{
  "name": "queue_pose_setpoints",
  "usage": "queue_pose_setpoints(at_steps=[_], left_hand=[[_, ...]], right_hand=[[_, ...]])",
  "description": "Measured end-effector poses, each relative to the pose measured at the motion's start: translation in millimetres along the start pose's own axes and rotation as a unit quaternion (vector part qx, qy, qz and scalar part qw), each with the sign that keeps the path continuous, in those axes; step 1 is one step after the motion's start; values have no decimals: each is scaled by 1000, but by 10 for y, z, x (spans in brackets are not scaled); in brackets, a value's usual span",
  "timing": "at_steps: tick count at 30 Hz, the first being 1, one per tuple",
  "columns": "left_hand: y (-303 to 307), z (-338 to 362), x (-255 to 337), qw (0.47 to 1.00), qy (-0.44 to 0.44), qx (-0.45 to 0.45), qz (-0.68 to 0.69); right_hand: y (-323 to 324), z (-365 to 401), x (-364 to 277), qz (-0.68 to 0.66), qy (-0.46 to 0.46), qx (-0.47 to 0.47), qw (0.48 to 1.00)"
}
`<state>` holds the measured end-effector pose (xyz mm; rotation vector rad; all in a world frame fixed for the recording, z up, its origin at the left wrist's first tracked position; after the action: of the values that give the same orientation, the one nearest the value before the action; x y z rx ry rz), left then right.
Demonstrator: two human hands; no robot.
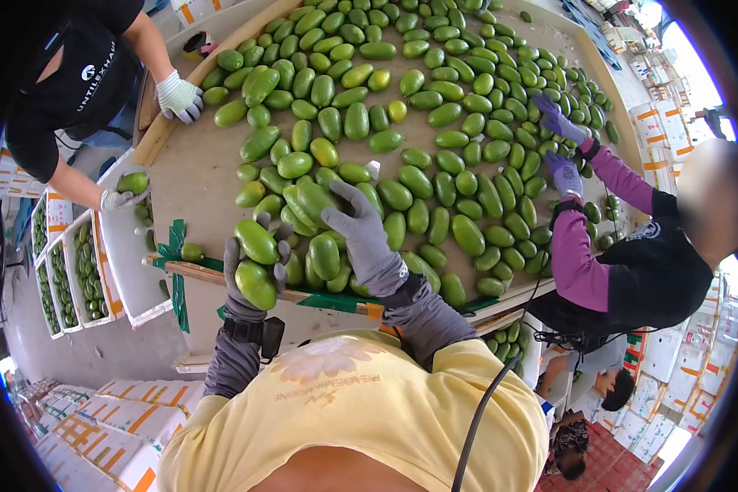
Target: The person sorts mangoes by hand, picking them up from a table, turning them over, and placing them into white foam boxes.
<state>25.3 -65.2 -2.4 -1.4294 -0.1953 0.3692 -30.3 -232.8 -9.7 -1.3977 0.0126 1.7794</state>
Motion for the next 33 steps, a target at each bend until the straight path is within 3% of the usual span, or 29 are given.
queue_pose_setpoints(at_steps=[2,3,6,8,10,13,15,16,18,19,21,22,23,25,26,27,29,30,31,33], left_hand=[[100,-98,104,992,-58,107,-39],[113,140,-39,991,-51,122,-16],[213,36,51,987,-59,148,-32],[305,22,12,974,-69,217,-13],[345,-55,-14,975,-63,213,-8],[306,-120,-44,973,-53,223,18],[302,-155,-65,974,-19,201,100],[266,-166,-51,978,-22,195,78],[254,-177,25,979,-26,199,42],[246,-185,66,978,-29,206,10],[258,-211,155,974,-37,225,-6],[280,-226,209,973,-44,225,-22],[302,-255,256,972,-50,226,-37],[334,-340,323,972,-51,228,-19],[354,-406,368,976,-49,213,-5],[368,-477,410,979,-47,197,8],[380,-586,485,978,-49,205,9],[386,-629,514,976,-52,213,10],[388,-659,540,976,-53,211,11],[426,-664,579,972,-55,226,19]], right_hand=[[110,-52,-45,72,63,43,995],[83,264,10,84,42,60,994],[-128,218,-62,339,106,21,935],[-167,147,-137,388,124,17,913],[-156,-52,-263,471,176,8,864],[6,-611,-484,468,217,45,855],[233,-1208,-617,502,170,82,844],[273,-1434,-716,501,174,81,844],[242,-1780,-862,607,186,80,769],[191,-1897,-864,605,189,78,769],[21,-2143,-750,671,166,36,721],[-172,-2094,-716,747,184,41,637],[-316,-2072,-727,747,182,40,638],[-478,-2035,-600,801,82,-24,592],[-562,-2005,-526,821,168,-50,543],[-582,-2064,-555,822,169,-49,542],[-641,-2169,-418,838,110,-174,505],[-675,-2351,-462,848,183,-193,459],[-684,-2472,-780,826,128,-67,545],[-572,-2904,-1017,808,252,54,529]])
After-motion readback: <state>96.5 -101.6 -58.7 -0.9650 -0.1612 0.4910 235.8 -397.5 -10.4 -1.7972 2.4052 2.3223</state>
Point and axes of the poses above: each hand's wrist, its own z-axis away from the middle knuckle, its own y-axis out of the back of the hand, x = y × z, the point moved 7 cm from there along -z, towards the middle knuckle, and after that the axes turned 6 degrees about x, right-handed, at the moved point
